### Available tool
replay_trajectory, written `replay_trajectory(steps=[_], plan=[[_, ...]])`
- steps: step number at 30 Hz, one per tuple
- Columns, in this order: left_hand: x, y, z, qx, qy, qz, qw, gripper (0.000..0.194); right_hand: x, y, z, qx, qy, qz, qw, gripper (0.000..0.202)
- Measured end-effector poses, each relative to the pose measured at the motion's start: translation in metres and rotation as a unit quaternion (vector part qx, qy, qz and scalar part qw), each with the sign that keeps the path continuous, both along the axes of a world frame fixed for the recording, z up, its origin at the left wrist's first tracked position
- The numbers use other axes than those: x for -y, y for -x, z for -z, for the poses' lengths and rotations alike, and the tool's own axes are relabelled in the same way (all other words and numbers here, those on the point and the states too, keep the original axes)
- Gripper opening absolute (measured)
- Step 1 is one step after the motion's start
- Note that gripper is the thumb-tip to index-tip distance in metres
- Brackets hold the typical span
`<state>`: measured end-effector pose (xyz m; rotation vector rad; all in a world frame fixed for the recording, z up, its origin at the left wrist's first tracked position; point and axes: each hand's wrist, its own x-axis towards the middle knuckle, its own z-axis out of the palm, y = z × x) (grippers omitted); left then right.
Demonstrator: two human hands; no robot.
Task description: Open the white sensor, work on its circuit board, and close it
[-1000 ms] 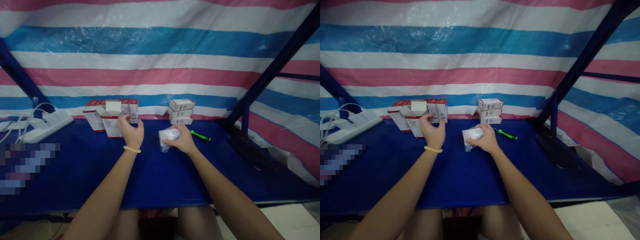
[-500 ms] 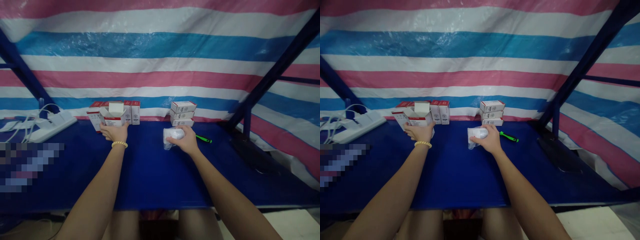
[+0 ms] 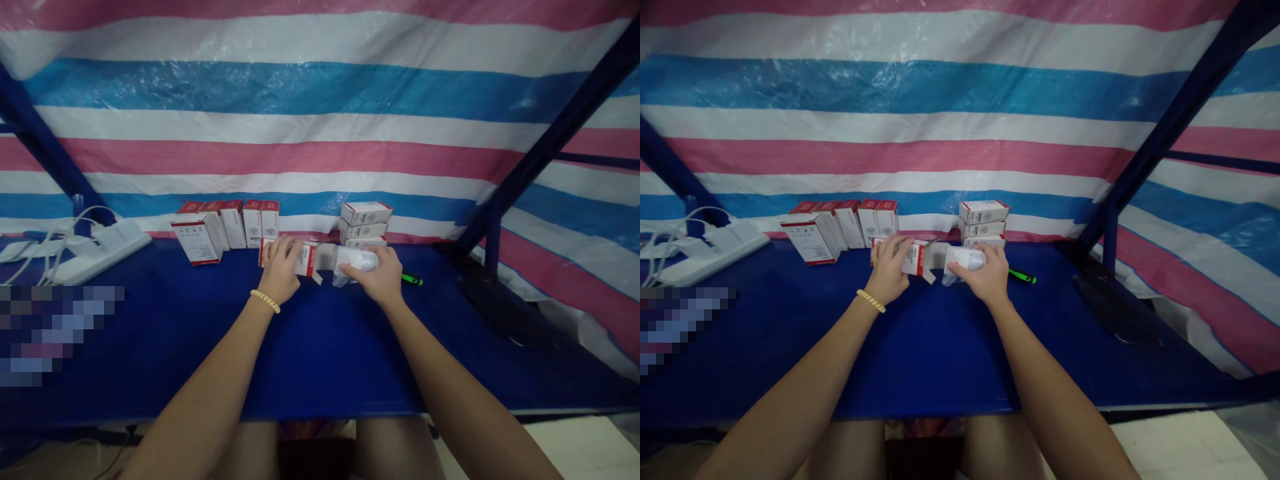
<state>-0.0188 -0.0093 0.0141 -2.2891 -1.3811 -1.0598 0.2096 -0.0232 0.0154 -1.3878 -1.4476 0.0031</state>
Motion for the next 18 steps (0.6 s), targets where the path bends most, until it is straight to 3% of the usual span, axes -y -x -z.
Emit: replay_trajectory(steps=[4,11,15,18], plan=[[0.007,-0.011,0.001,-0.025,0.012,0.047,0.999,0.071,0.001,0.002,0.002,0.059,-0.001,0.026,0.998,0.062],[0.013,-0.019,0.000,-0.018,0.040,0.046,0.998,0.074,0.002,0.006,0.006,0.105,-0.015,0.031,0.994,0.062],[0.013,-0.021,0.002,-0.008,0.056,0.055,0.997,0.076,0.003,0.008,0.004,0.071,0.006,-0.020,0.997,0.060],[0.013,-0.022,0.004,-0.010,0.062,0.063,0.996,0.074,0.003,0.007,0.002,0.060,0.048,-0.080,0.994,0.074]])
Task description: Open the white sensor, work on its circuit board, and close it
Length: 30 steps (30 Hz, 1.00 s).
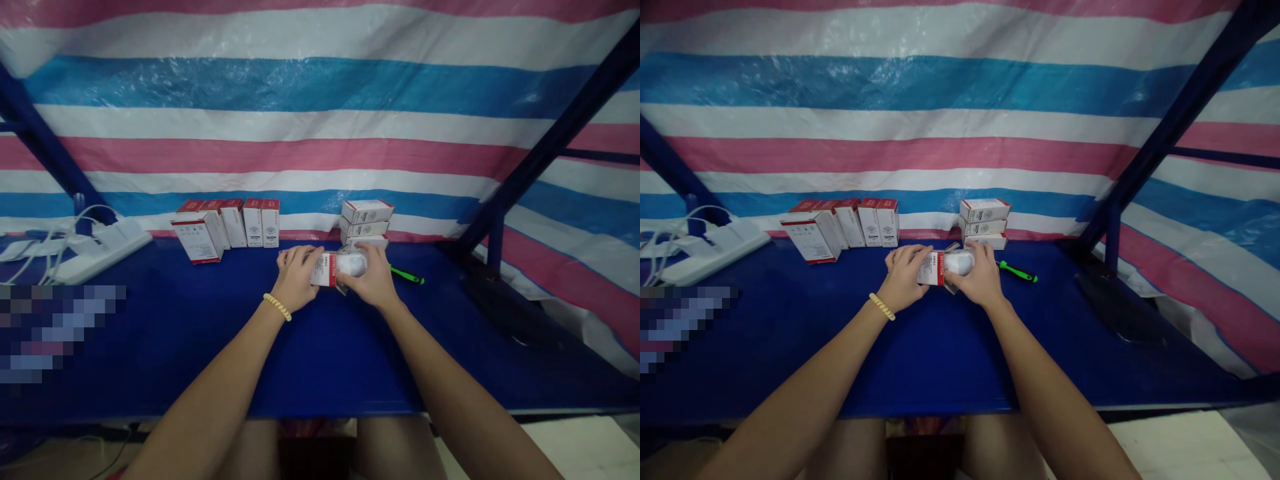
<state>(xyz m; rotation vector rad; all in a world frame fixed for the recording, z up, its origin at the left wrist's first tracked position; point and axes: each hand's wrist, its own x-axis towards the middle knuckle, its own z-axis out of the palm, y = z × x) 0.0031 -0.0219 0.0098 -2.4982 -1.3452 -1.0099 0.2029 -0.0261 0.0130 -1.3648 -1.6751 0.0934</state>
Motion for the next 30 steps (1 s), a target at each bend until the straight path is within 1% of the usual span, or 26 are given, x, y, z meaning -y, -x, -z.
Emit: replay_trajectory(steps=[2,3,7,9,12,13,15,17,20,23,25,26,27,28,30], plan=[[0.000,0.000,0.001,0.000,-0.002,0.002,1.000,0.074,-0.001,-0.002,0.002,-0.008,0.025,-0.032,0.999,0.084],[0.000,0.000,0.001,0.001,-0.003,0.003,1.000,0.074,-0.002,-0.003,0.004,-0.015,0.034,-0.048,0.998,0.085],[0.001,-0.002,0.002,0.004,-0.003,0.003,1.000,0.072,-0.008,-0.002,0.015,-0.077,0.057,-0.101,0.990,0.071],[0.001,-0.004,0.002,0.006,-0.006,-0.003,1.000,0.071,-0.012,0.001,0.018,-0.146,0.056,-0.088,0.984,0.063],[0.001,-0.005,0.002,0.014,-0.013,-0.024,1.000,0.070,-0.017,0.004,0.016,-0.275,0.039,-0.019,0.961,0.053],[0.001,-0.006,0.002,0.018,-0.016,-0.031,0.999,0.069,-0.017,0.005,0.014,-0.307,0.033,-0.007,0.951,0.049],[0.001,-0.006,0.002,0.027,-0.022,-0.039,0.999,0.068,-0.016,0.007,0.010,-0.340,0.031,-0.017,0.940,0.039],[0.000,-0.006,0.002,0.032,-0.022,-0.042,0.998,0.067,-0.013,0.009,0.007,-0.344,0.049,-0.059,0.936,0.033],[0.000,-0.005,0.002,0.029,-0.013,-0.045,0.998,0.067,-0.004,0.013,0.005,-0.326,0.102,-0.138,0.930,0.039],[-0.002,-0.004,0.002,0.022,-0.006,-0.039,0.999,0.069,0.004,0.018,0.003,-0.273,0.156,-0.245,0.917,0.044],[-0.003,-0.002,0.002,0.024,-0.008,-0.038,0.999,0.070,0.006,0.020,0.002,-0.230,0.161,-0.296,0.913,0.043],[-0.003,-0.002,0.002,0.029,-0.011,-0.041,0.999,0.070,0.006,0.019,0.002,-0.216,0.150,-0.299,0.917,0.042],[-0.003,-0.001,0.002,0.037,-0.014,-0.047,0.998,0.069,0.005,0.017,0.001,-0.207,0.133,-0.285,0.926,0.040],[-0.003,-0.001,0.001,0.045,-0.018,-0.054,0.997,0.068,0.002,0.014,0.001,-0.204,0.112,-0.255,0.938,0.038],[-0.004,0.000,-0.001,0.064,-0.022,-0.073,0.995,0.066,-0.005,0.003,0.002,-0.216,0.066,-0.160,0.961,0.034]])
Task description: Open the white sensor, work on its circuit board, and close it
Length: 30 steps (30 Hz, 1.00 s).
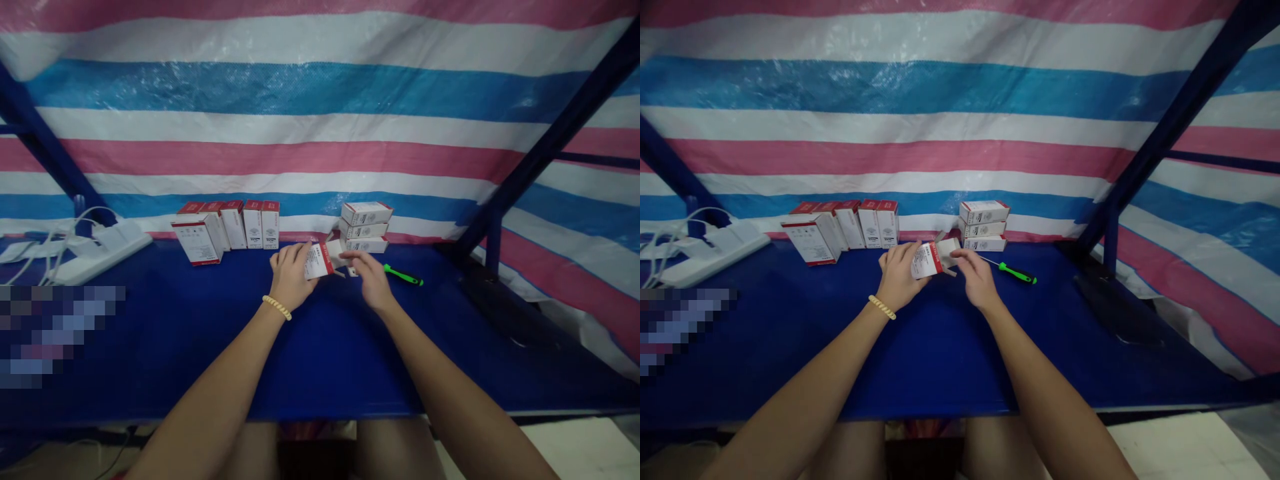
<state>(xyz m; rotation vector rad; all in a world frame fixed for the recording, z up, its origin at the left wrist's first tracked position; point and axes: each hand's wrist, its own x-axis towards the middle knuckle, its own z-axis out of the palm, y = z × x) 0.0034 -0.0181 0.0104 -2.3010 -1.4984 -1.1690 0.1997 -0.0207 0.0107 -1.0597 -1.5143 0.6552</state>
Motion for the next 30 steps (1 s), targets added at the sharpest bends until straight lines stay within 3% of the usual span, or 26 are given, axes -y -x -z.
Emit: replay_trajectory(steps=[3,5,9,13,17,20,23,26,30], plan=[[-0.001,0.001,-0.001,0.028,-0.003,-0.026,0.999,0.069,-0.015,-0.022,0.006,0.001,-0.002,0.161,0.987,0.028],[-0.003,0.001,0.000,0.046,-0.005,-0.033,0.998,0.073,-0.023,-0.033,0.013,0.107,0.013,0.200,0.974,0.030],[-0.007,0.005,0.004,0.071,-0.008,-0.019,0.997,0.075,-0.029,-0.036,0.026,0.270,0.028,0.159,0.949,0.034],[-0.012,0.008,0.006,0.079,-0.004,0.010,0.997,0.073,-0.026,-0.027,0.031,0.315,0.053,0.145,0.937,0.027],[-0.013,0.009,0.008,0.083,-0.013,0.004,0.996,0.073,-0.018,-0.024,0.021,0.323,0.084,0.164,0.928,0.018],[-0.013,0.009,0.007,0.083,-0.023,-0.012,0.996,0.074,-0.012,-0.022,0.010,0.239,0.087,0.160,0.954,0.025],[-0.012,0.009,0.007,0.075,-0.028,-0.024,0.997,0.076,-0.009,-0.017,0.002,0.023,0.081,0.099,0.991,0.027],[-0.011,0.011,0.006,0.045,-0.036,-0.018,0.998,0.074,-0.008,-0.012,0.001,-0.135,0.070,0.031,0.988,0.027],[-0.010,0.009,0.005,0.008,-0.062,0.021,0.998,0.072,-0.008,-0.005,0.003,-0.188,0.038,-0.015,0.981,0.025]])
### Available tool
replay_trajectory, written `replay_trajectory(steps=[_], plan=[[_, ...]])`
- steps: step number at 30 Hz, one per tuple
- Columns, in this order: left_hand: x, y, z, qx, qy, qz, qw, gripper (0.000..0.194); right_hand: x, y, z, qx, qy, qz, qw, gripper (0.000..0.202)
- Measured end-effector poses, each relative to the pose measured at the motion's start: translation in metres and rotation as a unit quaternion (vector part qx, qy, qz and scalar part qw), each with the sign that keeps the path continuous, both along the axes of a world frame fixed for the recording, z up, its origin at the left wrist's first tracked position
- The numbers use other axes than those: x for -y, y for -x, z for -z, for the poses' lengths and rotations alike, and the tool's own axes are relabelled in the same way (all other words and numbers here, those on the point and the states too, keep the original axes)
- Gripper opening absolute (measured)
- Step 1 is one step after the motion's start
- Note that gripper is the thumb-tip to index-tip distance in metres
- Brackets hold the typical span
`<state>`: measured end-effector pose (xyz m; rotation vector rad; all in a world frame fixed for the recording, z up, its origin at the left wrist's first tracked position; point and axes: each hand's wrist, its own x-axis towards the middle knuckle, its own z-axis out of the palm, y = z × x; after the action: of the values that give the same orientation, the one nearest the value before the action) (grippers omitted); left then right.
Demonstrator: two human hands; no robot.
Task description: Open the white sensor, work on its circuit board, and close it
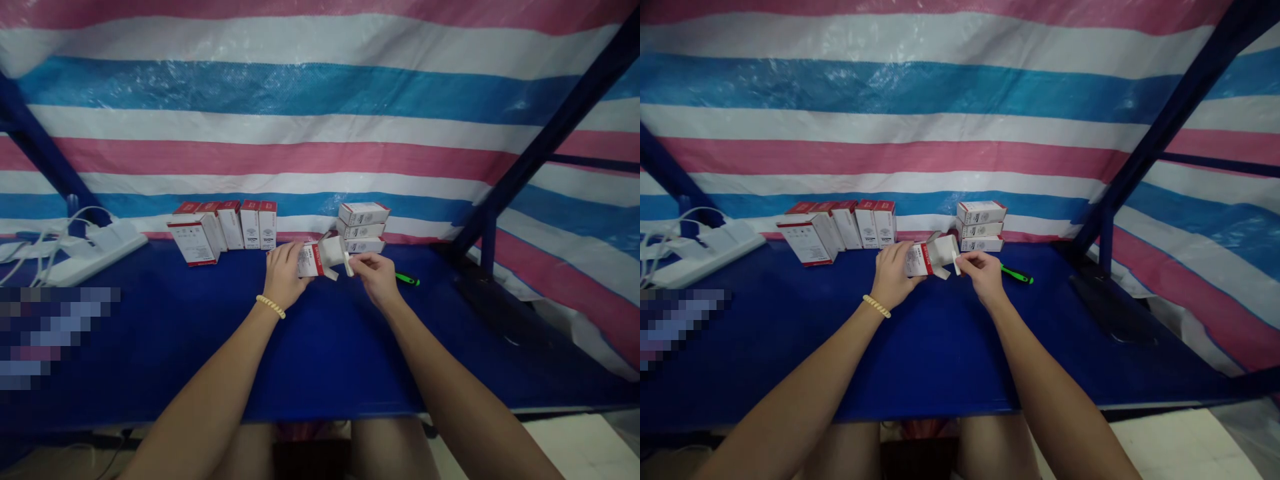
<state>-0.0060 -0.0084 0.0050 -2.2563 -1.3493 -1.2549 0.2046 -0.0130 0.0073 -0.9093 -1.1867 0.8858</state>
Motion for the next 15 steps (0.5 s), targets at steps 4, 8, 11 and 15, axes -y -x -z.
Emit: replay_trajectory(steps=[4,8,11,15], plan=[[0.004,-0.004,-0.002,-0.031,-0.017,0.048,0.998,0.071,0.004,0.007,-0.001,0.008,0.004,-0.013,1.000,0.026],[0.009,-0.010,-0.004,-0.056,-0.025,0.078,0.995,0.070,0.006,0.011,-0.003,0.056,0.030,0.003,0.998,0.028],[0.012,-0.014,-0.005,-0.065,-0.018,0.080,0.994,0.071,0.004,0.011,0.000,0.104,0.034,0.025,0.994,0.029],[0.014,-0.017,-0.004,-0.078,0.002,0.081,0.994,0.074,0.002,0.010,0.005,0.161,-0.003,0.068,0.985,0.025]])
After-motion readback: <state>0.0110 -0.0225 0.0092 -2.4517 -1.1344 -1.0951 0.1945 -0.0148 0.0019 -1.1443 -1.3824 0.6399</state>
